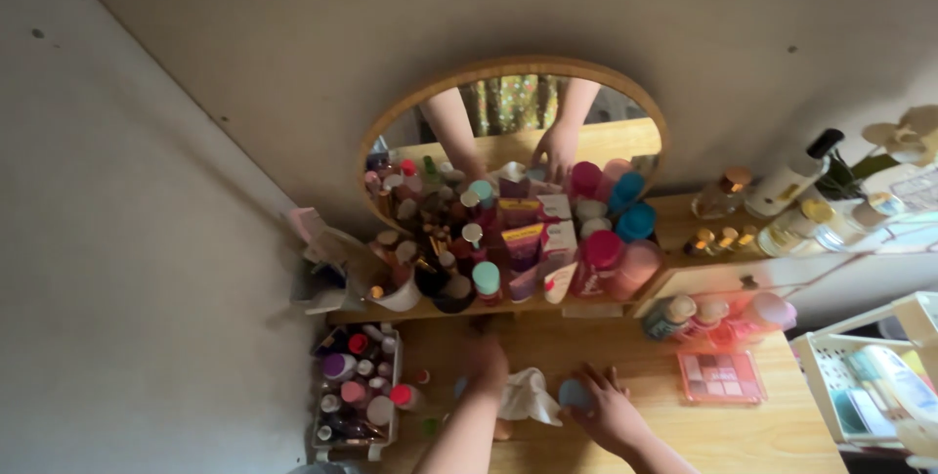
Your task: The person wipes a wooden vanity table with a cloth, then picks up and inspects several cosmetic containers, opening and closing them before placing them back. The person also moves a plastic organizer tray and a water bottle on the table.
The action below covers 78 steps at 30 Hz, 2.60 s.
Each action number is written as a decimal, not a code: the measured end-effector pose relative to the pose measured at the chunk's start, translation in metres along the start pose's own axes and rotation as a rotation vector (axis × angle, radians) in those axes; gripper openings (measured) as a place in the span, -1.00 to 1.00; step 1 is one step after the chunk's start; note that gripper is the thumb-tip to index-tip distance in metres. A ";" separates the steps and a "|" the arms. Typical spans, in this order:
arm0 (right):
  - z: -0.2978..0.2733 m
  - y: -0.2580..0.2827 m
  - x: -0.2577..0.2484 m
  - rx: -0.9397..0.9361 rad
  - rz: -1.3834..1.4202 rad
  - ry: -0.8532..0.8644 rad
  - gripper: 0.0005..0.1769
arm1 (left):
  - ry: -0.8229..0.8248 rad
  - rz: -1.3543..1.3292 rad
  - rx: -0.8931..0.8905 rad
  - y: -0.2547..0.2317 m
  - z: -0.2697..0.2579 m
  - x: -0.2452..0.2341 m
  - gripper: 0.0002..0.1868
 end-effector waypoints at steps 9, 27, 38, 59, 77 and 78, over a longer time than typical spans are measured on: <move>-0.004 -0.006 0.002 -0.019 0.021 0.039 -0.20 | -0.113 -0.102 0.337 -0.060 -0.037 0.016 -0.60; -0.024 -0.137 0.025 0.104 0.249 -0.369 -0.16 | 0.086 -0.297 0.530 -0.132 -0.069 0.001 -0.69; 0.016 -0.161 0.029 0.059 0.123 -0.477 -0.11 | 0.592 -0.515 0.666 -0.113 -0.090 -0.029 -0.57; -0.001 -0.001 -0.028 -0.396 -0.014 -0.391 -0.04 | 0.319 -0.003 0.155 0.047 -0.095 -0.084 -0.23; -0.017 0.095 -0.051 -0.579 0.226 -0.465 -0.07 | -0.024 -1.156 0.244 0.023 -0.078 -0.076 -0.58; -0.014 0.101 -0.051 -0.577 0.226 -0.466 -0.07 | -0.022 -1.156 0.246 0.018 -0.079 -0.077 -0.58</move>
Point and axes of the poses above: each hand's wrist, its own z-axis towards the middle knuckle, its own x-axis out of the palm, y = z × x, the point moved 1 cm from there along z, towards the middle knuckle, and after that the axes turned 14 degrees about y, right-handed, at the moved point
